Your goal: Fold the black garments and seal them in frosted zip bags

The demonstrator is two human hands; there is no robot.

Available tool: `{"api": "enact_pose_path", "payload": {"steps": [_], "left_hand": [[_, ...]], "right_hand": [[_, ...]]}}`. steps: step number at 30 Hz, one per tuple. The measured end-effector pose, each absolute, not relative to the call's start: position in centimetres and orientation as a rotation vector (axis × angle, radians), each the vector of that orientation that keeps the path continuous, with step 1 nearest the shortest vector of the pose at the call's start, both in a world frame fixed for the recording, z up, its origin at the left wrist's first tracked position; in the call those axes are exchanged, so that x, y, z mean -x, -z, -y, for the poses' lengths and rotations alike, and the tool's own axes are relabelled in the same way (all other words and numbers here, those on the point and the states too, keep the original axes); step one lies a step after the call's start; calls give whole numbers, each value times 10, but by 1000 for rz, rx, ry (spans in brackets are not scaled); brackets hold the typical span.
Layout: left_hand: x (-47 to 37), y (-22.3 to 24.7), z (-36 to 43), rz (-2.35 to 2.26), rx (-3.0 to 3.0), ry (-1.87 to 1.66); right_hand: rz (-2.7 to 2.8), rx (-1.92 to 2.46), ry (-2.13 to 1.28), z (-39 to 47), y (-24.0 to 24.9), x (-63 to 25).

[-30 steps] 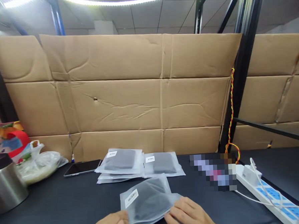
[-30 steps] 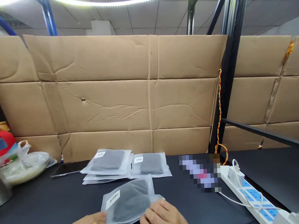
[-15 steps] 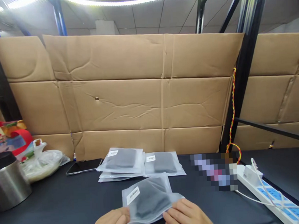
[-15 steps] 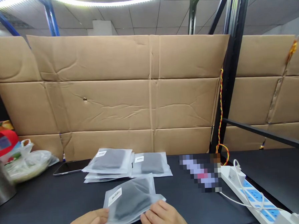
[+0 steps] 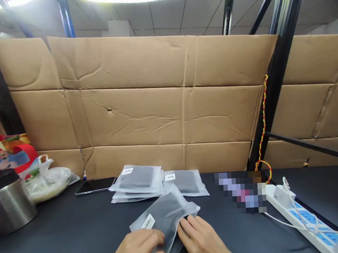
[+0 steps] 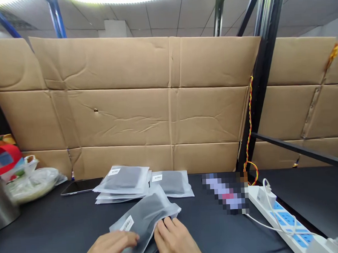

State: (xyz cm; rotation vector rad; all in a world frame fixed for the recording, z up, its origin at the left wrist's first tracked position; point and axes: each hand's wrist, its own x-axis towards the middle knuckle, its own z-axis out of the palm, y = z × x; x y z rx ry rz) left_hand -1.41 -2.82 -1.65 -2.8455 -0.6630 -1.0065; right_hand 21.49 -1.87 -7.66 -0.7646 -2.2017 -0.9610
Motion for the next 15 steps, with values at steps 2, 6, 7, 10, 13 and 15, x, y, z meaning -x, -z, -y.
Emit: {"api": "enact_pose_path", "payload": {"steps": [2, 6, 7, 10, 13, 15], "left_hand": [[3, 15, 13, 858, 2903, 1111], [-19, 15, -18, 1204, 2982, 1086], [-23, 15, -24, 1239, 3009, 1043], [-30, 13, -33, 1243, 3068, 946], [-31, 10, -35, 1214, 3119, 849], [-28, 14, -34, 1173, 3159, 758]], "right_hand": [[2210, 726, 928, 18, 79, -216], [2207, 709, 946, 13, 84, -213], [2215, 720, 963, 11, 85, -209], [2243, 770, 957, 4, 87, -196], [2281, 793, 878, 2, 86, -190], [2373, 724, 772, 6, 84, -196]]}}
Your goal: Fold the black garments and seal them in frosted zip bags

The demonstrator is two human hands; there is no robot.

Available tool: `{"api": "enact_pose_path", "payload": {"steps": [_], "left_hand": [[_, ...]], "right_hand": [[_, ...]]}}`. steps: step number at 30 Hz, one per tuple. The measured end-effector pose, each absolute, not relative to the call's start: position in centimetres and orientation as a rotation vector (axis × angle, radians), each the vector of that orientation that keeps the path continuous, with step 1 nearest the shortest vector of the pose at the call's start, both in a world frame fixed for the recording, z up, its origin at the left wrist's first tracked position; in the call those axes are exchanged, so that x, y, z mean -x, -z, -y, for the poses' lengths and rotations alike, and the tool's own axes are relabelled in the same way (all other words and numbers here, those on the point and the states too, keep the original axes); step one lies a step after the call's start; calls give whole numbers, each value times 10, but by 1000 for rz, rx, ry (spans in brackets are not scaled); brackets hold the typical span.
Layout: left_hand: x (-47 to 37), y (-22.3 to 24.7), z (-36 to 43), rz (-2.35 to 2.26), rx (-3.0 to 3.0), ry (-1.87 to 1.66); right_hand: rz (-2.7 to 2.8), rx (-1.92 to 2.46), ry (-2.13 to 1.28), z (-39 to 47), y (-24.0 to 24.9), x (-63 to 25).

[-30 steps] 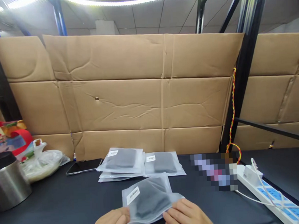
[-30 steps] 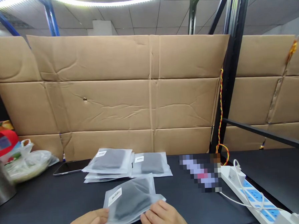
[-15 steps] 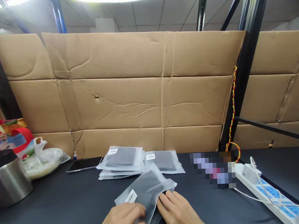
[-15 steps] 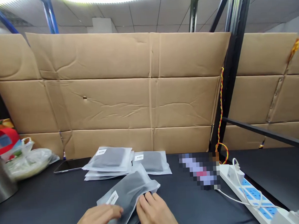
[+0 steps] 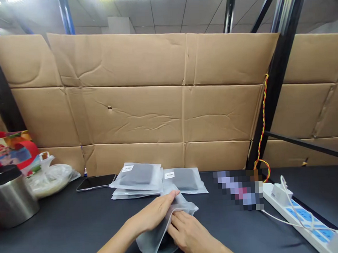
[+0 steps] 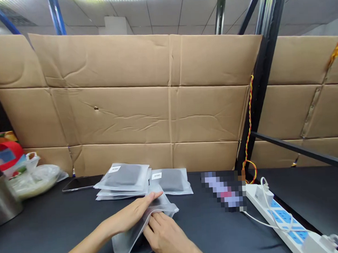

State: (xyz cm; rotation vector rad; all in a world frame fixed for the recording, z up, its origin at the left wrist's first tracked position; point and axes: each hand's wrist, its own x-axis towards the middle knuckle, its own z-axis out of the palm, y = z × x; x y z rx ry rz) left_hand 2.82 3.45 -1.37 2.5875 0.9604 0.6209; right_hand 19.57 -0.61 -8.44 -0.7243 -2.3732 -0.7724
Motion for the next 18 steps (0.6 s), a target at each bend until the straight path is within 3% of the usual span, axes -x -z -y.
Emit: {"api": "enact_pose_path", "payload": {"steps": [9, 15, 18], "left_hand": [[14, 61, -11, -996, -2963, -547], [124, 68, 1, -1239, -3150, -470], [187, 79, 1, -1480, -3110, -901]], "right_hand": [[2340, 350, 340, 39, 72, -230], [2330, 395, 389, 38, 83, -230], [2368, 464, 410, 36, 91, -228]]}}
